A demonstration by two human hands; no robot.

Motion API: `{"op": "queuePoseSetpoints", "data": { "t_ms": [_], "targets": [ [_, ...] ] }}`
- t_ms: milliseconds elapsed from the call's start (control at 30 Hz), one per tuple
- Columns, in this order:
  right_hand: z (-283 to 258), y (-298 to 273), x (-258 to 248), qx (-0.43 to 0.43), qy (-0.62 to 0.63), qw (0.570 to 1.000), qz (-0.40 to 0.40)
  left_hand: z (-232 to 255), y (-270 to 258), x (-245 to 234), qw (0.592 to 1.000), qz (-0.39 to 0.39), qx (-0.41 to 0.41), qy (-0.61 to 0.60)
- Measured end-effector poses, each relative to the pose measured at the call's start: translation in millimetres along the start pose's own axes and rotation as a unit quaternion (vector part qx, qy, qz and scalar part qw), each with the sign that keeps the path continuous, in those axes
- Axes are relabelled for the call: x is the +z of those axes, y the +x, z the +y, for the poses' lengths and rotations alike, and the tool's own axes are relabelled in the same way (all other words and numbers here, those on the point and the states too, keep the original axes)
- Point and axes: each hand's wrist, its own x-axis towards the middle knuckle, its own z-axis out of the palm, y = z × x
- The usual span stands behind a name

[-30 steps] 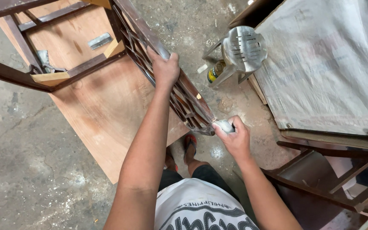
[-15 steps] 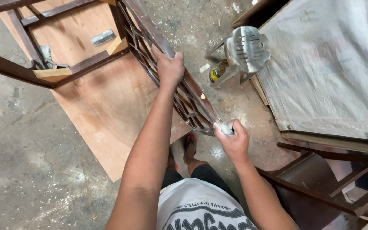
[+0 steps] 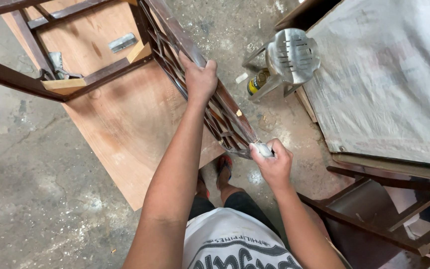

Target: Sanding a wooden chair frame using sandpaper to prepare it for finishing

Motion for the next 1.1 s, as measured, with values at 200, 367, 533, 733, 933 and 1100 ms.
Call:
{"op": "queuePoseSetpoints", "data": {
  "t_ms": [200,367,533,733,933,1100],
  "targets": [
    [-6,-2,-14,0.025,-0.023,0.999,-0.038,20,-13,-5,1.0,-0.008,-0.014,0.005],
    [-14,10,-18,0.022,-0.016,0.998,-0.059,-10,17,0,1.0,0.003,0.0,0.012],
    [-22,14,-16,0.025,-0.029,0.997,-0.068,-20,15,6,1.0,0.013,0.005,0.011],
    [-14,16,-25,0.088,-0.073,0.986,-0.121,15,-13,0,1.0,0.014,0.0,0.018],
    [-13,30,-22,0.124,-0.097,0.974,-0.161,4,1,0,1.0,0.014,-0.002,0.022],
    [0,37,-22,0.128,0.004,0.97,-0.208,4,-1,1,1.0,0.009,-0.002,0.023]
  ]
}}
